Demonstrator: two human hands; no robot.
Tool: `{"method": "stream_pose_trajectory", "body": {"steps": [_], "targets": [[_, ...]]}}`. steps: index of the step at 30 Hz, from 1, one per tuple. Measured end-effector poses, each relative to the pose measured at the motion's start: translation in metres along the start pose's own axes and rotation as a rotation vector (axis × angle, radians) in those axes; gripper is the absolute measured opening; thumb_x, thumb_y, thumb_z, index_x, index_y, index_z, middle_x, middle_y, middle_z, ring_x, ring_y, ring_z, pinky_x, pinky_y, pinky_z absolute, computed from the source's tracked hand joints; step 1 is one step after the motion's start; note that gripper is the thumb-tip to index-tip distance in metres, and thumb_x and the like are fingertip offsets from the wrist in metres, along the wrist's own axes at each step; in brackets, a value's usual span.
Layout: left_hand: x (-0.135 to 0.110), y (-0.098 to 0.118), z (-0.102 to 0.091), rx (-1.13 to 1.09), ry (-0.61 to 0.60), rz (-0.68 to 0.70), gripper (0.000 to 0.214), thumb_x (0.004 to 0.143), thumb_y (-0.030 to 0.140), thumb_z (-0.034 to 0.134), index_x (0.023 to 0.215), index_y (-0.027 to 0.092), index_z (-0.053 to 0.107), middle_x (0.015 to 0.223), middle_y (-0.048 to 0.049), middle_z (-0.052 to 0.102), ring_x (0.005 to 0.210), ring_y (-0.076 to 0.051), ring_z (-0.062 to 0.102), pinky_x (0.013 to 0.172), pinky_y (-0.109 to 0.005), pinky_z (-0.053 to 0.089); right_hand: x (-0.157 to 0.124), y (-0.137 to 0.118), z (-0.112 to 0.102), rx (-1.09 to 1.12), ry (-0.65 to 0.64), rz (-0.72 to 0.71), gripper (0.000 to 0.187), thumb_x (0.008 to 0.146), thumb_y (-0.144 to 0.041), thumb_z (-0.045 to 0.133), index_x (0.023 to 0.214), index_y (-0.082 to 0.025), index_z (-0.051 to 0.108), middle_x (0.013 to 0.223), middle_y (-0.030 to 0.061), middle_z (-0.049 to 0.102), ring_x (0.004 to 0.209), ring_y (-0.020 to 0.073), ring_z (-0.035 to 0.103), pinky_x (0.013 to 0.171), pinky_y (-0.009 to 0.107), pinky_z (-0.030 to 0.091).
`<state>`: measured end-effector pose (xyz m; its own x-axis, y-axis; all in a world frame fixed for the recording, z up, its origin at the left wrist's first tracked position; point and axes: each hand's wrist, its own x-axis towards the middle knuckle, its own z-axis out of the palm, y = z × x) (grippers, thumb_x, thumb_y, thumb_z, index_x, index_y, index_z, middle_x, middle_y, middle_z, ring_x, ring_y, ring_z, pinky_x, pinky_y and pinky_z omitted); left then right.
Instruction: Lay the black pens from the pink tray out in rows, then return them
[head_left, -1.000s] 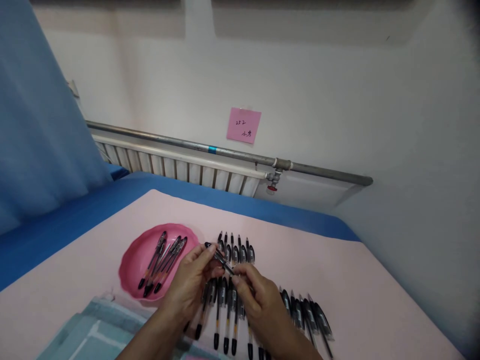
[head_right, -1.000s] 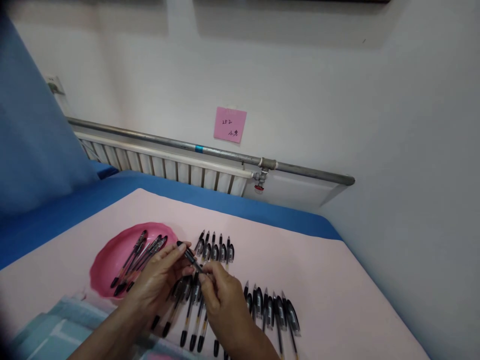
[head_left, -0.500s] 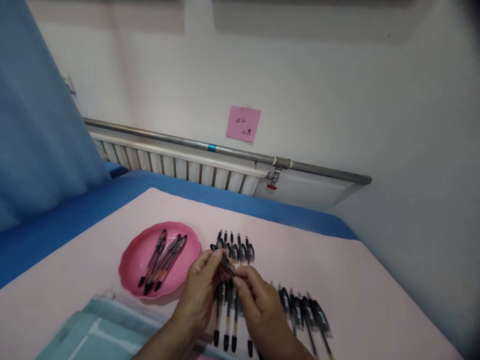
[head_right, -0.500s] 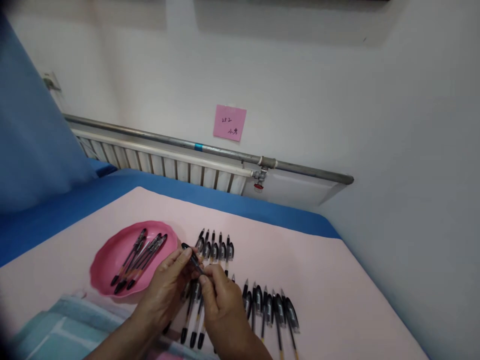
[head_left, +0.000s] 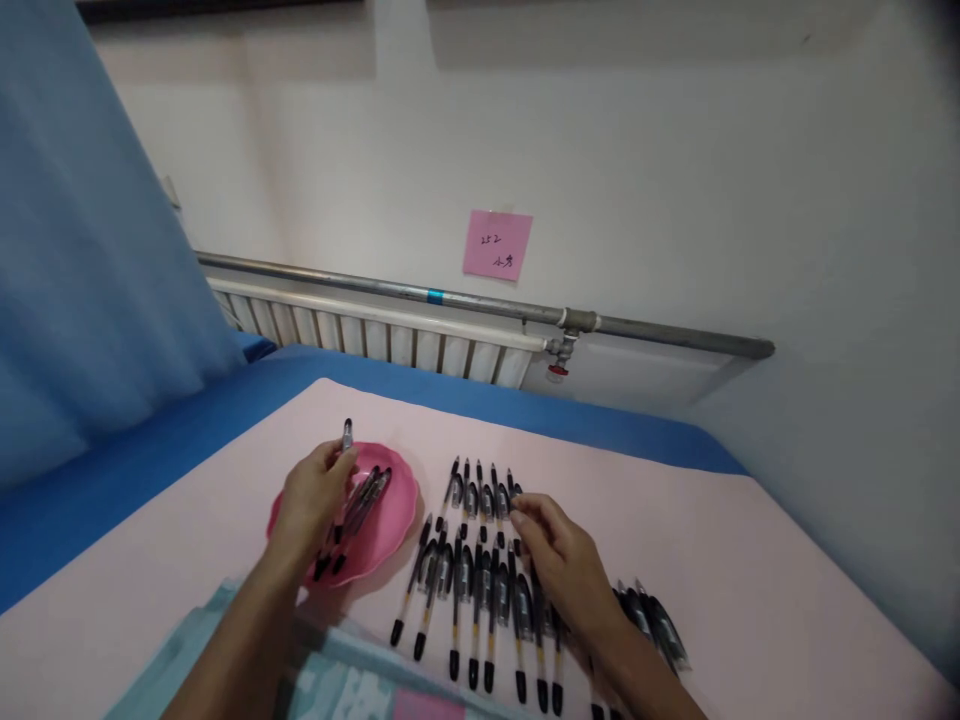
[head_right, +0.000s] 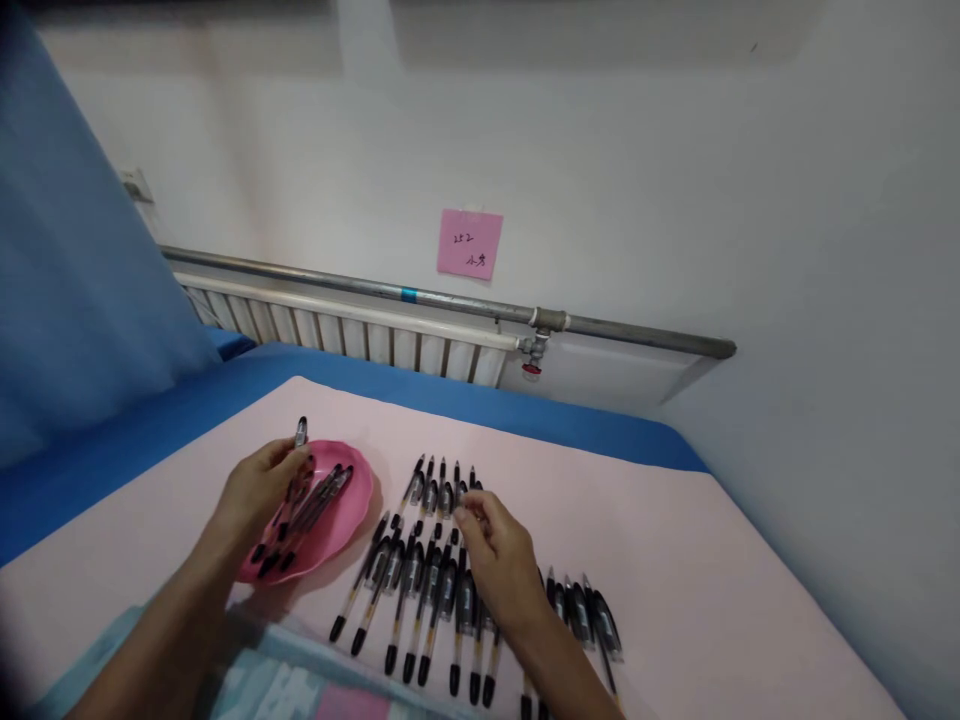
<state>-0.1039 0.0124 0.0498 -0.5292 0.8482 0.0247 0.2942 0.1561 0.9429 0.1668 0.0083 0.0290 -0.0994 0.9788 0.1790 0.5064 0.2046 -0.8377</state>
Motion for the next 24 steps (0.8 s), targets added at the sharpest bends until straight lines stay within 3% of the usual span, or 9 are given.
{"method": "stream_pose_trajectory", "body": {"steps": [4, 8, 13, 16, 20, 24], "targets": [[0.011, -0.017, -0.004, 0.391, -0.024, 0.028, 0.016, 0.068, 0.033, 0.056, 0.072, 0.020, 0.065, 0.061, -0.0064, 0.062, 0.061, -0.026, 0.055, 0.059, -0.032, 0.031, 0.017, 0.034, -0.016, -0.278, 0.125, -0.079, 0.017, 0.082, -0.031, 0.044, 0.081, -0.019, 0.056, 0.077, 0.0037, 0.060, 0.070, 0.0174, 0.054, 0.065, 0.028, 0.041], [0.010, -0.024, 0.000, 0.642, -0.073, 0.081, 0.020, 0.073, 0.034, 0.050, 0.067, 0.019, 0.063, 0.063, -0.0120, 0.064, 0.064, -0.031, 0.058, 0.059, -0.034, 0.032, 0.023, 0.051, -0.020, -0.453, 0.058, -0.120, 0.018, 0.082, -0.023, 0.039, 0.074, -0.019, 0.054, 0.077, 0.0046, 0.058, 0.075, 0.0180, 0.053, 0.067, 0.028, 0.039], [-0.002, -0.011, 0.009, 0.820, -0.085, 0.208, 0.032, 0.079, 0.039, 0.042, 0.077, 0.015, 0.063, 0.084, -0.0209, 0.065, 0.080, -0.036, 0.058, 0.067, -0.039, 0.037, 0.033, 0.052, -0.007, -0.521, 0.003, -0.139, 0.019, 0.084, -0.021, 0.038, 0.089, -0.018, 0.057, 0.085, 0.0059, 0.059, 0.083, 0.0180, 0.053, 0.072, 0.027, 0.038], [-0.019, -0.002, 0.024, 0.812, -0.130, 0.343, 0.034, 0.083, 0.035, 0.036, 0.086, 0.014, 0.063, 0.094, -0.0176, 0.065, 0.089, -0.032, 0.057, 0.074, -0.038, 0.038, 0.040, 0.053, -0.001, -0.550, -0.021, -0.112, 0.017, 0.083, -0.022, 0.042, 0.090, -0.017, 0.056, 0.087, 0.0058, 0.059, 0.083, 0.0176, 0.053, 0.070, 0.026, 0.036], [-0.044, 0.001, 0.047, 0.639, -0.223, 0.467, 0.031, 0.083, 0.031, 0.040, 0.096, 0.015, 0.063, 0.098, -0.0141, 0.064, 0.095, -0.028, 0.055, 0.084, -0.036, 0.037, 0.042, 0.058, -0.001, -0.582, -0.027, -0.064, 0.013, 0.079, -0.016, 0.043, 0.083, -0.018, 0.055, 0.079, 0.0040, 0.059, 0.073, 0.0161, 0.052, 0.063, 0.025, 0.033], [-0.063, 0.005, 0.060, 0.321, -0.287, 0.372, 0.020, 0.076, 0.029, 0.052, 0.088, 0.019, 0.065, 0.087, -0.0092, 0.067, 0.085, -0.025, 0.058, 0.077, -0.033, 0.039, 0.043, 0.061, -0.007, -0.597, 0.000, -0.011, 0.015, 0.072, -0.011, 0.046, 0.082, -0.017, 0.056, 0.076, 0.0051, 0.058, 0.070, 0.0166, 0.052, 0.060, 0.025, 0.032]]}}
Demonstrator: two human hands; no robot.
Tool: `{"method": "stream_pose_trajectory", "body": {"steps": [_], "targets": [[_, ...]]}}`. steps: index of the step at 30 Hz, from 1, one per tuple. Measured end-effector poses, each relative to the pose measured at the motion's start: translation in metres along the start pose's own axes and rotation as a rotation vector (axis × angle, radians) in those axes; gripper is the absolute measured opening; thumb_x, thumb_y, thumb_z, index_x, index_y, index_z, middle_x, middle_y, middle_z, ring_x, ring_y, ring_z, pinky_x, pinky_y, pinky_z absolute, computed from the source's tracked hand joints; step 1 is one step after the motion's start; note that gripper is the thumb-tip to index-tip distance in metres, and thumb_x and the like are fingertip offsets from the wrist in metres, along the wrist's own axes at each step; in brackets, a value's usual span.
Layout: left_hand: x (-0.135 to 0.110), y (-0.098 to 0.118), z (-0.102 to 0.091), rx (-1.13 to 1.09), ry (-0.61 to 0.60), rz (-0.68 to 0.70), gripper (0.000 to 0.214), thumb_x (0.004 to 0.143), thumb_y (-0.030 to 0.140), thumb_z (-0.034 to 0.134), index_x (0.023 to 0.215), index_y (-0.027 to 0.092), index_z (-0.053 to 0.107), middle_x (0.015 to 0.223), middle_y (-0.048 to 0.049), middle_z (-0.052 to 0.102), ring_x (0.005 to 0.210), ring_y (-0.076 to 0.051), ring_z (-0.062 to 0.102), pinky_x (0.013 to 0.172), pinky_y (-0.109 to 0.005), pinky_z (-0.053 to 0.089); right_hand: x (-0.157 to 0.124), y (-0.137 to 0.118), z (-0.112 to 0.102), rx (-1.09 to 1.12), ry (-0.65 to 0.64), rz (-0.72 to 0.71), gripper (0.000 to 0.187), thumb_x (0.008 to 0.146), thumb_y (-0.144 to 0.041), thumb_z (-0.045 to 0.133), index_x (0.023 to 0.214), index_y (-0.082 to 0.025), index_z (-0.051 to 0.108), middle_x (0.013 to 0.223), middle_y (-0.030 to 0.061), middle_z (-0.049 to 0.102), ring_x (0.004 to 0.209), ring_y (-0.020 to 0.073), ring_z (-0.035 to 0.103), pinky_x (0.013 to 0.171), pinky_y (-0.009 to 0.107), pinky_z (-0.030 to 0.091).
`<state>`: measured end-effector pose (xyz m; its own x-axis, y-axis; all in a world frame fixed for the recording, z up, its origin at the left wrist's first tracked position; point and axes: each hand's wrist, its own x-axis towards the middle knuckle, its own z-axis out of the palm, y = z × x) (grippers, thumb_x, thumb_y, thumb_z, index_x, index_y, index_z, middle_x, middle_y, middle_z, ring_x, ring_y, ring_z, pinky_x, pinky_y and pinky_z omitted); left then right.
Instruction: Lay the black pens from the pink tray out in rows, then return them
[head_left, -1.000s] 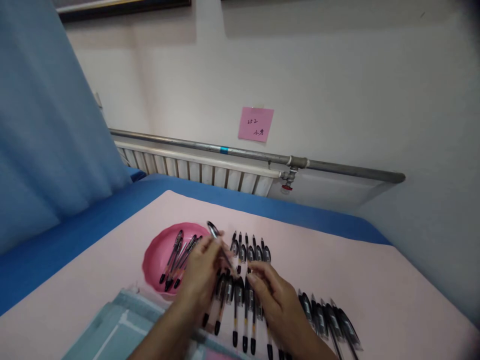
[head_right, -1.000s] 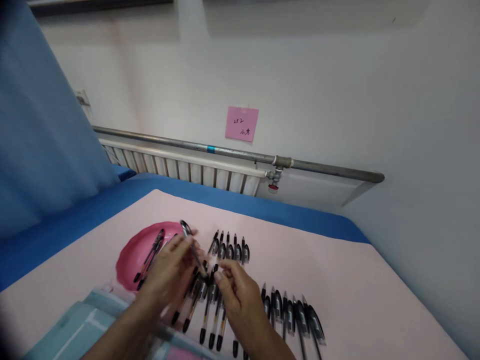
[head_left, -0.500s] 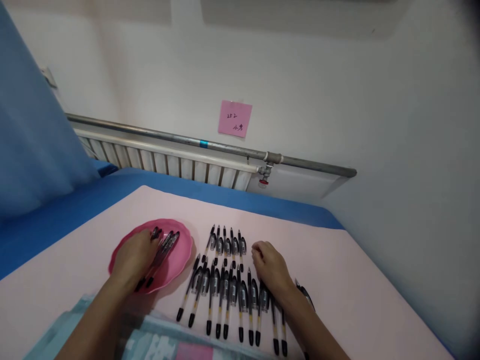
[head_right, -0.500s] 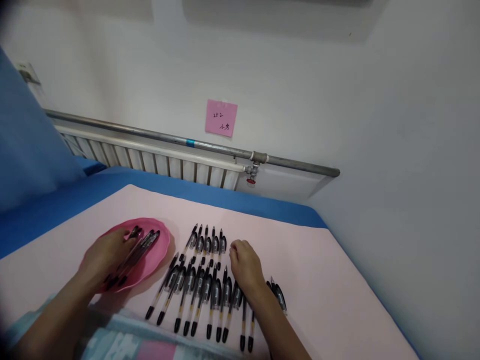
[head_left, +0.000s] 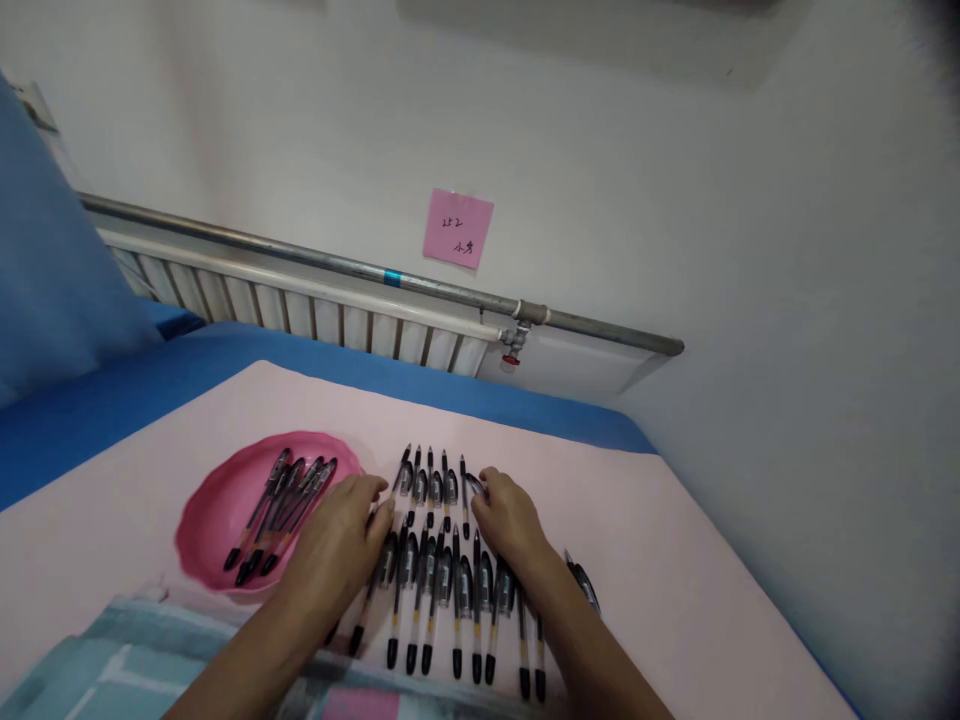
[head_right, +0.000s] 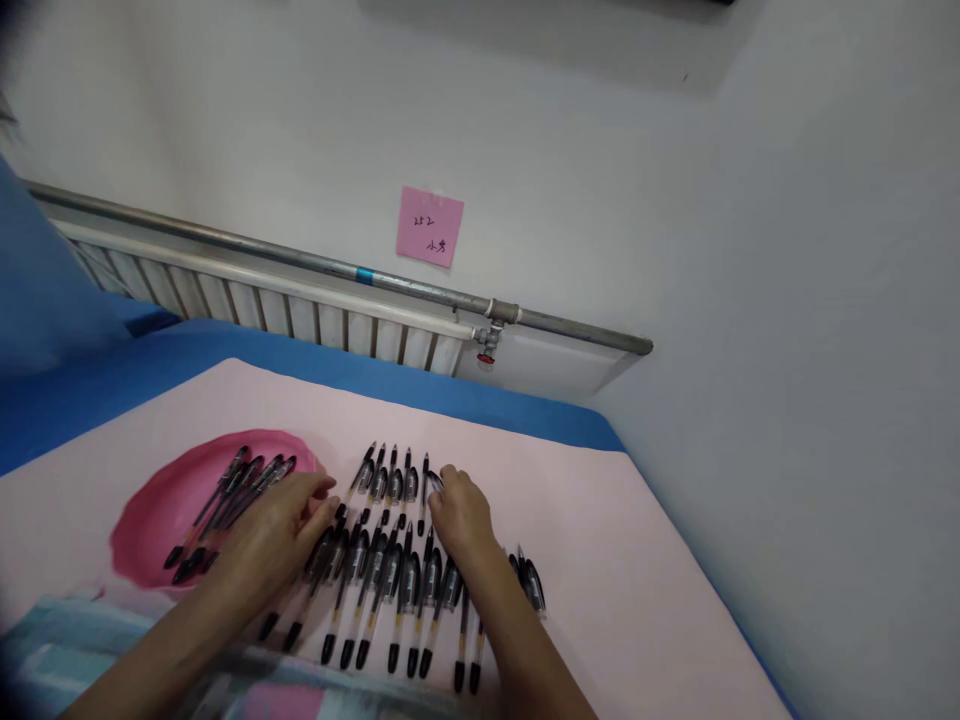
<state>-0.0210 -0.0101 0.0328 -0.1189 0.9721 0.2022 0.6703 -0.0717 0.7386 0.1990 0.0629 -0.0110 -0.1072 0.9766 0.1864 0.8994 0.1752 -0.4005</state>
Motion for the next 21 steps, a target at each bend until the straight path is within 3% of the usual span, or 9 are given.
{"method": "stream_pose_trajectory", "body": {"steps": [3, 6, 8, 11, 14, 17, 21], "targets": [[-0.005, 0.010, 0.006, -0.297, -0.096, -0.144, 0.017, 0.074, 0.032, 0.058, 0.083, 0.021, 0.066, 0.078, -0.0050, 0.068, 0.074, -0.022, 0.059, 0.068, -0.030, 0.041, -0.002, -0.007, -0.010, 0.051, 0.019, 0.042, 0.016, 0.074, -0.014, 0.045, 0.083, -0.017, 0.057, 0.071, 0.0035, 0.058, 0.067, 0.0160, 0.053, 0.060, 0.025, 0.035], [-0.007, 0.018, 0.012, -0.619, -0.182, -0.337, 0.024, 0.070, 0.035, 0.063, 0.088, 0.020, 0.067, 0.073, -0.0037, 0.066, 0.069, -0.019, 0.059, 0.059, -0.026, 0.043, -0.015, -0.033, -0.022, 0.406, 0.011, 0.073, 0.017, 0.076, -0.022, 0.049, 0.089, -0.018, 0.057, 0.071, 0.0000, 0.058, 0.065, 0.0138, 0.054, 0.060, 0.024, 0.040], [-0.007, 0.020, 0.017, -0.829, -0.196, -0.445, 0.032, 0.066, 0.035, 0.069, 0.092, 0.017, 0.066, 0.072, -0.0035, 0.065, 0.067, -0.017, 0.059, 0.054, -0.024, 0.044, -0.027, -0.055, -0.026, 0.640, -0.073, 0.021, 0.016, 0.073, -0.024, 0.054, 0.088, -0.019, 0.058, 0.071, -0.0014, 0.058, 0.063, 0.0125, 0.054, 0.057, 0.022, 0.042], [-0.006, 0.019, 0.021, -1.041, -0.232, -0.473, 0.029, 0.061, 0.035, 0.073, 0.081, 0.015, 0.065, 0.072, -0.0028, 0.064, 0.067, -0.015, 0.059, 0.056, -0.022, 0.047, -0.040, -0.076, -0.027, 0.762, -0.172, -0.052, 0.014, 0.072, -0.024, 0.056, 0.084, -0.018, 0.058, 0.069, -0.0028, 0.057, 0.062, 0.0109, 0.053, 0.056, 0.021, 0.041], [-0.003, 0.015, 0.020, -1.099, -0.211, -0.468, 0.026, 0.061, 0.036, 0.074, 0.071, 0.015, 0.061, 0.067, 0.0001, 0.060, 0.061, -0.011, 0.057, 0.057, -0.022, 0.049, -0.036, -0.070, -0.025, 0.665, -0.157, -0.090, 0.012, 0.077, -0.026, 0.051, 0.083, -0.019, 0.058, 0.072, -0.0016, 0.059, 0.066, 0.0118, 0.054, 0.060, 0.022, 0.040], [0.000, 0.011, 0.018, -1.064, -0.164, -0.473, 0.026, 0.063, 0.036, 0.072, 0.066, 0.015, 0.058, 0.062, 0.0015, 0.058, 0.059, -0.011, 0.057, 0.055, -0.022, 0.050, -0.021, -0.049, -0.020, 0.332, -0.043, -0.032, 0.013, 0.078, -0.022, 0.046, 0.083, -0.018, 0.057, 0.071, 0.0002, 0.059, 0.066, 0.0134, 0.052, 0.059, 0.023, 0.035], [-0.002, 0.010, 0.018, -1.044, -0.204, -0.468, 0.024, 0.065, 0.036, 0.071, 0.068, 0.015, 0.058, 0.065, -0.0006, 0.060, 0.062, -0.012, 0.058, 0.052, -0.021, 0.049, -0.009, -0.028, -0.008, 0.063, -0.093, 0.015, 0.018, 0.072, -0.014, 0.049, 0.087, -0.018, 0.057, 0.067, 0.0015, 0.058, 0.064, 0.0157, 0.051, 0.056, 0.024, 0.029]]}}
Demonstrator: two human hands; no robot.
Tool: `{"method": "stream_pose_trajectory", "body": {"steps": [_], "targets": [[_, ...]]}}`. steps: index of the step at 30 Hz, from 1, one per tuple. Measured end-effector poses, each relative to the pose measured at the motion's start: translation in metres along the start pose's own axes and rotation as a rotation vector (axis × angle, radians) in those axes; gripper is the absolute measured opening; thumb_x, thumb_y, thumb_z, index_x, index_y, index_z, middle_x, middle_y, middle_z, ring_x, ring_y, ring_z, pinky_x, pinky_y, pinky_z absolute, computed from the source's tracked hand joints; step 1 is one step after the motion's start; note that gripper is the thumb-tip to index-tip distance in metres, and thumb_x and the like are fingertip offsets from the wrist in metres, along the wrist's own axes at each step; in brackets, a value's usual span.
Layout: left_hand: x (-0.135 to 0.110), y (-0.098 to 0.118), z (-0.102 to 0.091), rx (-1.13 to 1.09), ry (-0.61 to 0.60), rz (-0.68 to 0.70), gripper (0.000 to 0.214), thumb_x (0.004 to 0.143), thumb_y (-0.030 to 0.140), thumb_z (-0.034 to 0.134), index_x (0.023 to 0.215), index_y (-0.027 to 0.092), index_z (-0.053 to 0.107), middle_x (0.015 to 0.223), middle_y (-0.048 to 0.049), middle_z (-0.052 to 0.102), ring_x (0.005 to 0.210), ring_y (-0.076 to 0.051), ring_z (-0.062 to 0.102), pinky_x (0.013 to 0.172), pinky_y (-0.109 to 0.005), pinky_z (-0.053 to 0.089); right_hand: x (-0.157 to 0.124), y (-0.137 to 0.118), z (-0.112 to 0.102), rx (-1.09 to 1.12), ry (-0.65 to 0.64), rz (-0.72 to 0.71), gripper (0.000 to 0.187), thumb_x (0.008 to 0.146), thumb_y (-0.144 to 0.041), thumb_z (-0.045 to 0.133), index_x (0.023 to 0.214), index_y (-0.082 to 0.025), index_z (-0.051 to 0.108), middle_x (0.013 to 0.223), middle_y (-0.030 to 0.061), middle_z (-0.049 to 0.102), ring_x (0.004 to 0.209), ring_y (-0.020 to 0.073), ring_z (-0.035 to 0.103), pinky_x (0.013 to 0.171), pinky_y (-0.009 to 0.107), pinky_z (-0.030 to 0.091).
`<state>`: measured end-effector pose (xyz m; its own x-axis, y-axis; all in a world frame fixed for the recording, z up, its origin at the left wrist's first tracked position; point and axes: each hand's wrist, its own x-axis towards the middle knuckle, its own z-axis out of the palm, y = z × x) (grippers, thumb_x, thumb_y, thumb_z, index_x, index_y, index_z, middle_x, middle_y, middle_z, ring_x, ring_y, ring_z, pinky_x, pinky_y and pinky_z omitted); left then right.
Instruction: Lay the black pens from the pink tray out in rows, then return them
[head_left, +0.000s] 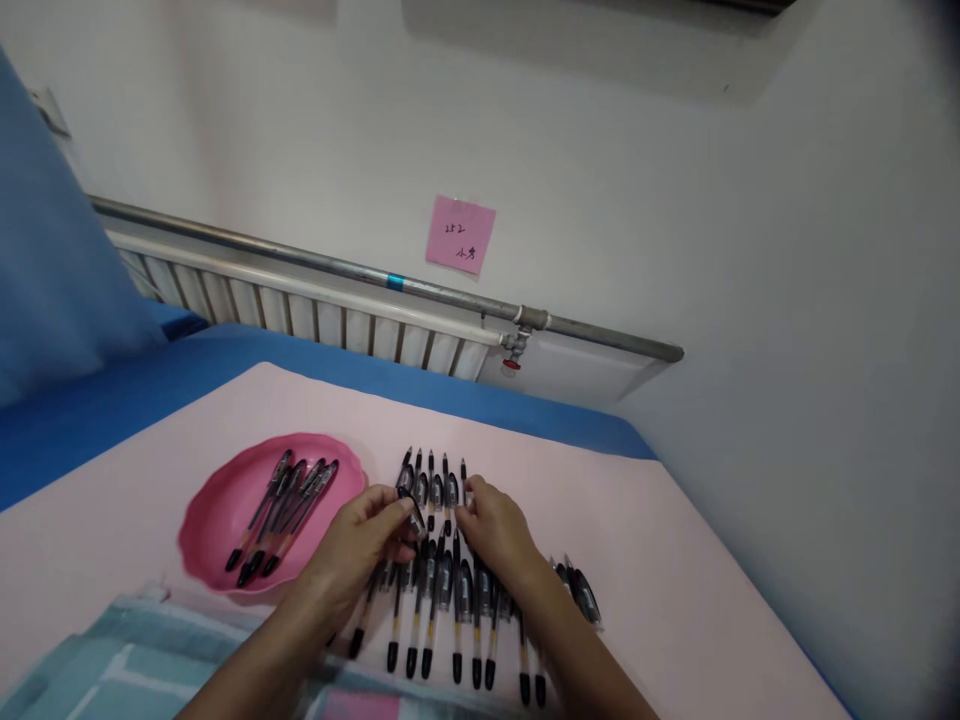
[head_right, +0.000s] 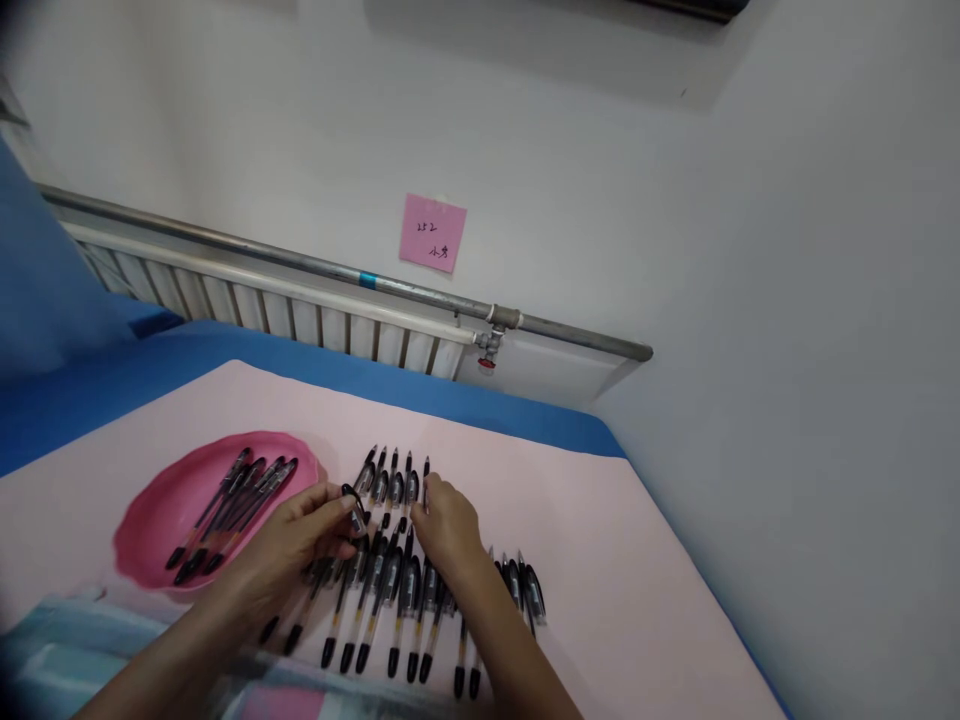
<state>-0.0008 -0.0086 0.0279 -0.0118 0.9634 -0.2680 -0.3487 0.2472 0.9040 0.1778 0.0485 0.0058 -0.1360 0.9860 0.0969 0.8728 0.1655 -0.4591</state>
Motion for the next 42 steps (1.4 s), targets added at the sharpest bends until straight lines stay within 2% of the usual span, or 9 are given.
{"method": "stream_pose_trajectory", "body": {"steps": [4, 8, 13, 15, 20, 32, 35, 38, 42], "targets": [[-0.002, 0.001, 0.002, -0.070, -0.028, -0.047, 0.017, 0.069, 0.028, 0.069, 0.069, 0.015, 0.057, 0.065, -0.0013, 0.062, 0.059, -0.012, 0.060, 0.051, -0.021, 0.051, 0.007, 0.007, 0.004, 0.218, 0.056, 0.146, 0.020, 0.066, -0.012, 0.051, 0.085, -0.017, 0.057, 0.062, 0.0012, 0.056, 0.065, 0.0168, 0.053, 0.057, 0.025, 0.030], [0.001, 0.008, -0.002, -0.285, 0.011, -0.116, 0.007, 0.073, 0.015, 0.064, 0.070, 0.014, 0.058, 0.061, -0.0016, 0.063, 0.057, -0.014, 0.064, 0.052, -0.024, 0.053, 0.006, 0.006, -0.006, 0.416, 0.037, 0.224, 0.027, 0.074, -0.020, 0.037, 0.096, -0.016, 0.051, 0.059, -0.0014, 0.053, 0.049, 0.0126, 0.049, 0.046, 0.023, 0.033], [0.009, 0.016, -0.015, -0.522, 0.088, -0.160, 0.008, 0.078, 0.010, 0.055, 0.072, 0.012, 0.059, 0.066, -0.0072, 0.068, 0.062, -0.018, 0.067, 0.059, -0.029, 0.055, -0.018, -0.022, -0.022, 1.105, -0.213, 0.258, 0.017, 0.069, -0.027, 0.042, 0.083, -0.018, 0.048, 0.051, -0.0091, 0.033, 0.038, 0.0057, 0.026, 0.036, 0.018, 0.019], [0.012, 0.018, -0.019, -0.584, 0.094, -0.156, 0.008, 0.079, 0.009, 0.054, 0.073, 0.012, 0.059, 0.065, -0.0069, 0.068, 0.063, -0.017, 0.067, 0.060, -0.028, 0.055, -0.031, -0.036, -0.024, 1.206, -0.303, 0.278, 0.015, 0.066, -0.025, 0.046, 0.079, -0.018, 0.049, 0.052, -0.0094, 0.031, 0.039, 0.0046, 0.022, 0.036, 0.017, 0.014], [0.015, 0.022, -0.023, -0.628, 0.112, -0.117, 0.010, 0.080, 0.008, 0.053, 0.072, 0.013, 0.057, 0.066, -0.0054, 0.067, 0.063, -0.015, 0.067, 0.064, -0.028, 0.055, -0.047, -0.054, -0.021, 1.115, -0.334, 0.258, 0.017, 0.068, -0.027, 0.045, 0.079, -0.018, 0.054, 0.050, -0.0096, 0.025, 0.041, 0.0051, 0.019, 0.038, 0.017, 0.012], [0.011, 0.022, -0.020, -0.553, 0.146, 0.014, 0.004, 0.077, 0.010, 0.057, 0.074, 0.012, 0.058, 0.072, -0.0064, 0.067, 0.064, -0.015, 0.065, 0.060, -0.028, 0.055, -0.047, -0.048, -0.013, 1.078, -0.343, 0.214, 0.016, 0.071, -0.024, 0.044, 0.080, -0.018, 0.055, 0.051, -0.0089, 0.026, 0.040, 0.0051, 0.018, 0.039, 0.019, 0.013], [0.008, 0.017, -0.014, -0.455, 0.173, 0.095, 0.006, 0.073, 0.013, 0.064, 0.073, 0.013, 0.058, 0.067, -0.0024, 0.065, 0.059, -0.012, 0.063, 0.056, -0.024, 0.054, -0.047, -0.047, -0.013, 0.963, -0.276, 0.120, 0.015, 0.074, -0.026, 0.045, 0.080, -0.019, 0.057, 0.051, -0.0074, 0.032, 0.042, 0.0069, 0.027, 0.042, 0.020, 0.022], [0.006, 0.010, -0.008, -0.390, 0.141, 0.110, 0.015, 0.068, 0.019, 0.070, 0.073, 0.014, 0.057, 0.066, -0.0006, 0.063, 0.060, -0.011, 0.062, 0.057, -0.022, 0.053, -0.048, -0.051, -0.016, 0.787, -0.149, -0.006, 0.015, 0.077, -0.030, 0.049, 0.078, -0.018, 0.059, 0.063, -0.0023, 0.051, 0.058, 0.0109, 0.045, 0.055, 0.022, 0.035], [0.003, 0.004, -0.001, -0.319, 0.088, 0.078, 0.023, 0.065, 0.025, 0.074, 0.076, 0.014, 0.058, 0.070, -0.0011, 0.064, 0.063, -0.011, 0.062, 0.060, -0.022, 0.052, -0.053, -0.056, -0.016, 0.639, -0.083, -0.139, 0.019, 0.083, -0.032, 0.045, 0.079, -0.019, 0.058, 0.068, -0.0014, 0.056, 0.063, 0.0122, 0.049, 0.061, 0.022, 0.038]]}}
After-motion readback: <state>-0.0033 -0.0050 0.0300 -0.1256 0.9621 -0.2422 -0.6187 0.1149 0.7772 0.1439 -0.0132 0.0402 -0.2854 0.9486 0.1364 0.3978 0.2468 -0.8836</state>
